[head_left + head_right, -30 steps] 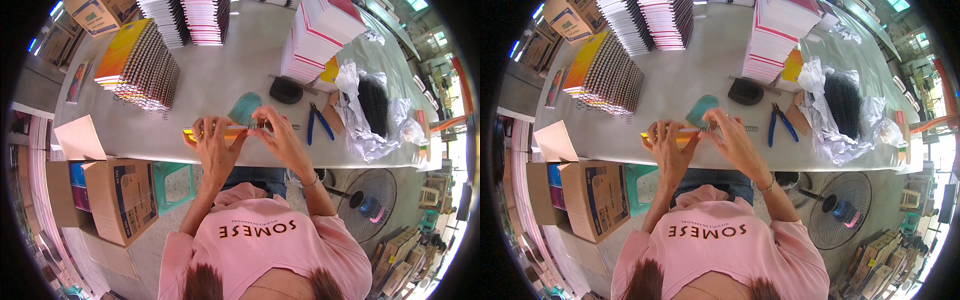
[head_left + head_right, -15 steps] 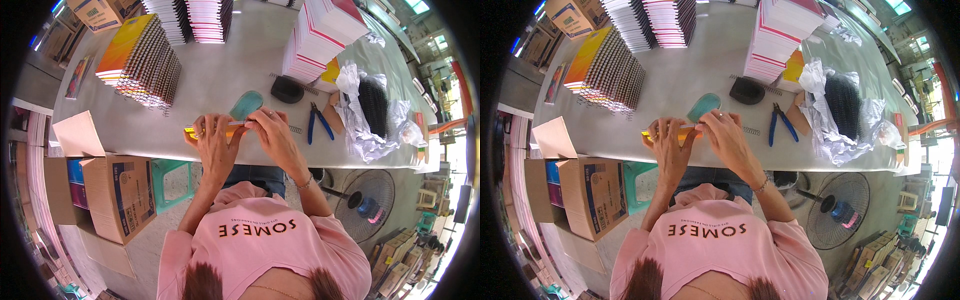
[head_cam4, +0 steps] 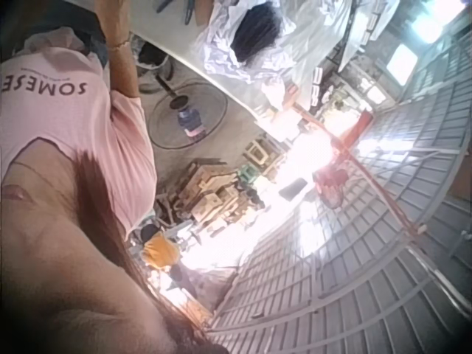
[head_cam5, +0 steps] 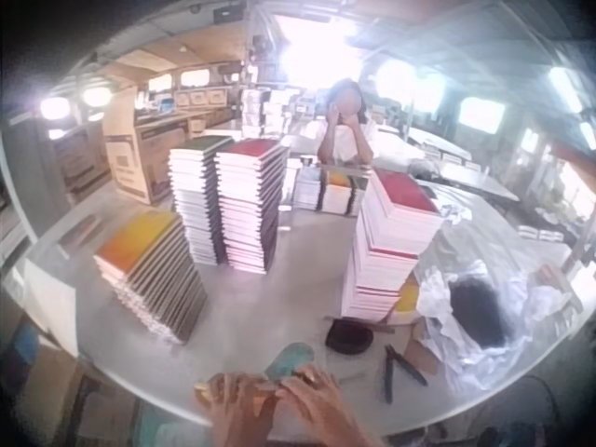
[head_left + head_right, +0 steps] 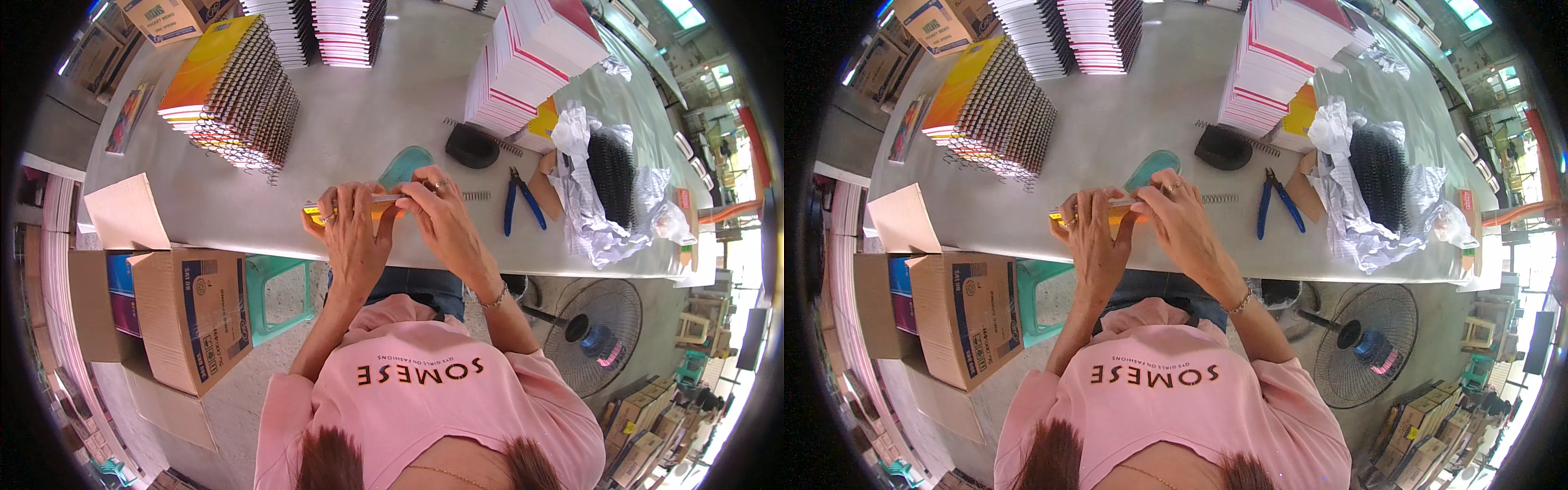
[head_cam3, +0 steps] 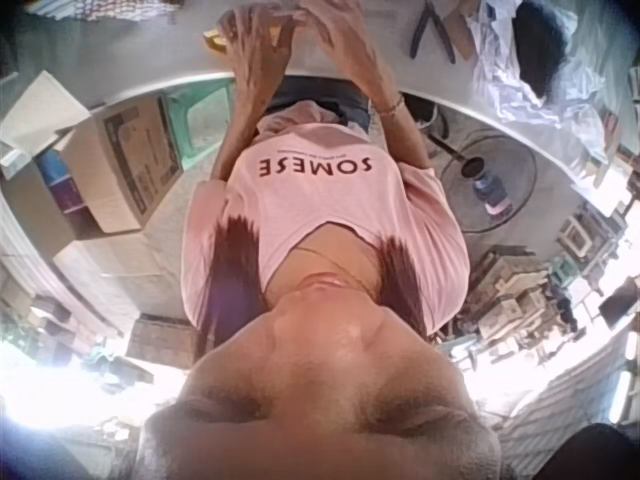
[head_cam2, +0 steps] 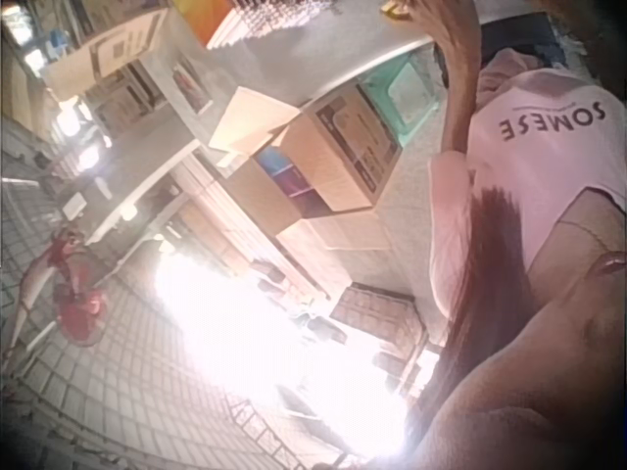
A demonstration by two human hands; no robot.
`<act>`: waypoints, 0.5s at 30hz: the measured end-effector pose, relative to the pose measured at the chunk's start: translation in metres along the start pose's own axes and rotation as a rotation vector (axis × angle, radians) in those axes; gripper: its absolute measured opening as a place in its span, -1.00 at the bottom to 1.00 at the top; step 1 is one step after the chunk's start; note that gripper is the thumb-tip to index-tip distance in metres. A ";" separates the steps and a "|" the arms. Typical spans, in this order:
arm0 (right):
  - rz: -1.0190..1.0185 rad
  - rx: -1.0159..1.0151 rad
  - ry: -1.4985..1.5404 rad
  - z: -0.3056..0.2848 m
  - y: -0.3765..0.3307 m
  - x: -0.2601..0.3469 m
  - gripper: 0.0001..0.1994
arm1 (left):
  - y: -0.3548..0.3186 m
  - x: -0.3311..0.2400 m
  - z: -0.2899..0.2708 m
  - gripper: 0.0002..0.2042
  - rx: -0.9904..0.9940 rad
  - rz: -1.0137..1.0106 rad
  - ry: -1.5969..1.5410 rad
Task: The person uses pliers to crimp the ends of a spiral wire binding on a notebook, then uses a cloth to wipe down the binding and cover. They repeat this for multiple notebooks, picking each up from a stack and placing them into new piles after completion.
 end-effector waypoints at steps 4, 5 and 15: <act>0.005 0.035 -0.012 0.000 0.000 0.001 -0.89 | -0.002 0.003 -0.006 -0.46 -0.125 -0.047 -0.169; -0.023 0.060 -0.080 -0.001 0.000 0.001 -0.88 | -0.002 0.002 -0.008 -0.42 -0.200 -0.065 -0.218; -0.052 0.260 -0.060 -0.010 0.022 -0.070 -0.56 | 0.000 0.038 -0.011 -0.33 0.010 0.003 -0.424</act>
Point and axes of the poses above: each hand's wrist, its own y-axis towards the middle knuckle, its own z-axis out of the palm, x = y × z, the point moved 2 cm from there along y, towards the middle knuckle, and after that the axes turned 3 degrees about -y, right-handed, at the moved point
